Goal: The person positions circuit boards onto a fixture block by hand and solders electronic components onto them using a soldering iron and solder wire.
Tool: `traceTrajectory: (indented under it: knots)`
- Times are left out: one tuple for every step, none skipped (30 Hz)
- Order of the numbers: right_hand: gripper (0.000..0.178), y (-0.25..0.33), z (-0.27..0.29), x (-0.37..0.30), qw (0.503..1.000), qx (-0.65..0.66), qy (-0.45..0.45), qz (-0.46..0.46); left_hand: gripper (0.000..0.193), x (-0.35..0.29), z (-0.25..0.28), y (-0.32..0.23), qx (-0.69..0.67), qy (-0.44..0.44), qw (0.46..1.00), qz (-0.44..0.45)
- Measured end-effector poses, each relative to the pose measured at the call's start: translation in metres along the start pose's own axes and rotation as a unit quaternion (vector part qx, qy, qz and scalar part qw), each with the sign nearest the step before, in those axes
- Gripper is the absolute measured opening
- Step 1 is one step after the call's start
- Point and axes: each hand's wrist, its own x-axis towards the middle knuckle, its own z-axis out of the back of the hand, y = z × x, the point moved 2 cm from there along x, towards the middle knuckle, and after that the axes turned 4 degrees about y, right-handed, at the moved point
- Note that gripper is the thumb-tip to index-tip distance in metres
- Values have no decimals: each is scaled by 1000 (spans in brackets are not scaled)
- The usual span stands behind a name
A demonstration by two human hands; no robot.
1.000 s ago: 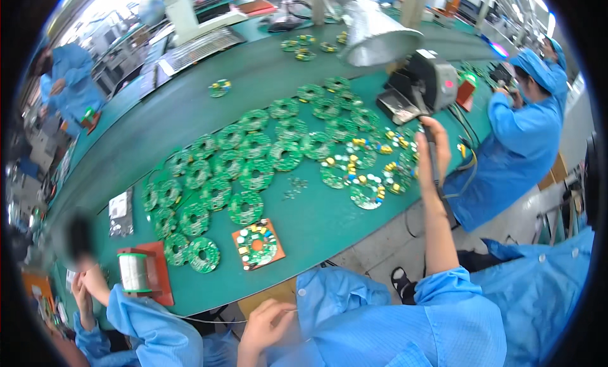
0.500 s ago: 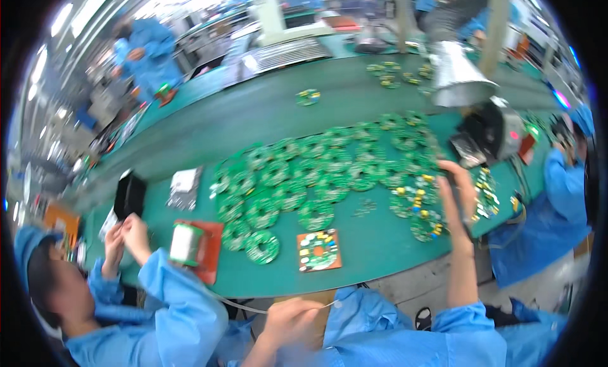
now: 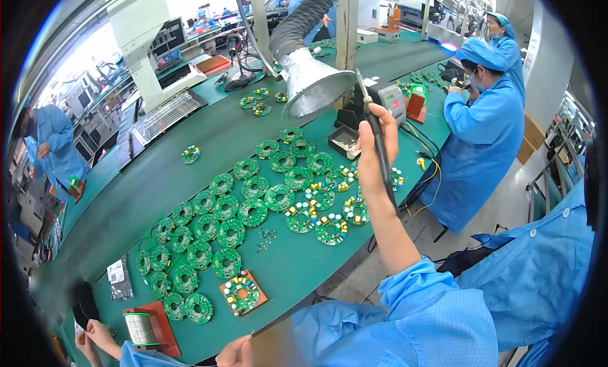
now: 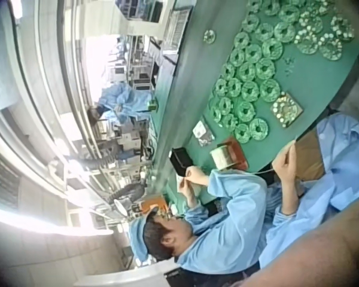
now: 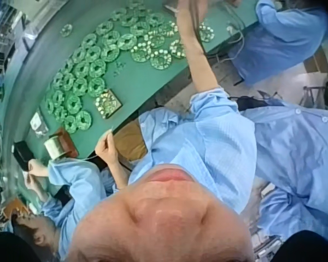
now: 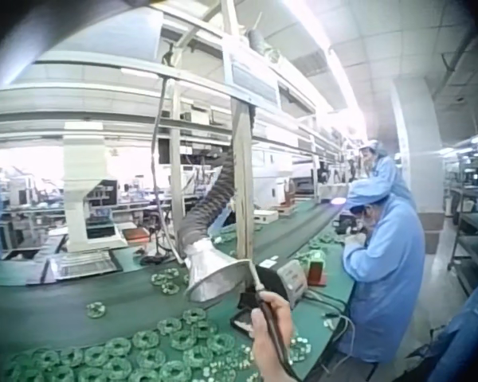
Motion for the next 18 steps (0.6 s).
traceTrajectory:
  knots:
    - [32, 0, 3, 3, 1000, 11, 10, -17, 12, 1, 0, 0, 3, -8, 1000, -2]
    - [30, 1, 3, 0, 1000, 2, 23, -1, 12, 1, 0, 0, -1, -6, 1000, -3]
    - [27, 4, 2, -6, 998, -23, 61, 17, 13, 2, 0, 0, 7, -9, 1000, 0]
    - [25, 7, 1, -16, 994, -44, 90, 34, 13, 3, 0, 0, 16, -11, 1000, 4]
    - [24, 8, 1, -30, 993, -25, 112, -9, 15, 4, 0, 1, 10, -10, 1000, 0]
    - [23, 11, 0, -46, 989, -16, 139, -50, 15, 5, -1, 1, 11, -9, 1000, 1]
    - [24, 12, -4, -55, 987, -26, 161, -13, 15, 5, -1, 2, 12, -11, 1000, -1]
    - [24, 15, -5, -63, 980, -43, 193, 20, 16, 5, -2, 3, 15, -14, 1000, -4]
    - [22, 15, -6, -65, 979, -35, 199, 22, 16, 4, -1, 5, 17, -13, 1000, 0]
    - [22, 16, -5, -66, 980, -38, 196, 23, 17, 3, -1, 6, 24, -13, 1000, -6]
    - [22, 13, -2, -61, 987, 21, 156, -8, 18, 1, -1, 8, 29, -10, 999, -12]
    - [23, 10, 2, -53, 991, 70, 110, -37, 18, -1, -1, 11, 27, -4, 1000, -9]
    - [25, 7, 8, -38, 996, 52, 70, 23, 16, -4, 0, 15, -45, -33, 998, 43]
    - [25, 3, 17, -27, 997, 78, 2, 12, 15, -8, 0, 20, -117, -61, 987, 95]
    - [25, 0, 26, -17, 995, 98, -29, 10, 11, -10, 2, 23, -113, -57, 987, 95]
    - [26, -2, 34, -12, 992, 113, -56, 11, 8, -12, 1, 26, -137, -70, 985, 84]
    - [24, -3, 39, -14, 994, 98, -43, 8, 8, -14, 2, 28, -135, -63, 985, 90]
    - [22, -3, 40, -23, 997, 67, -33, 19, 8, -14, 2, 30, -134, -63, 985, 90]
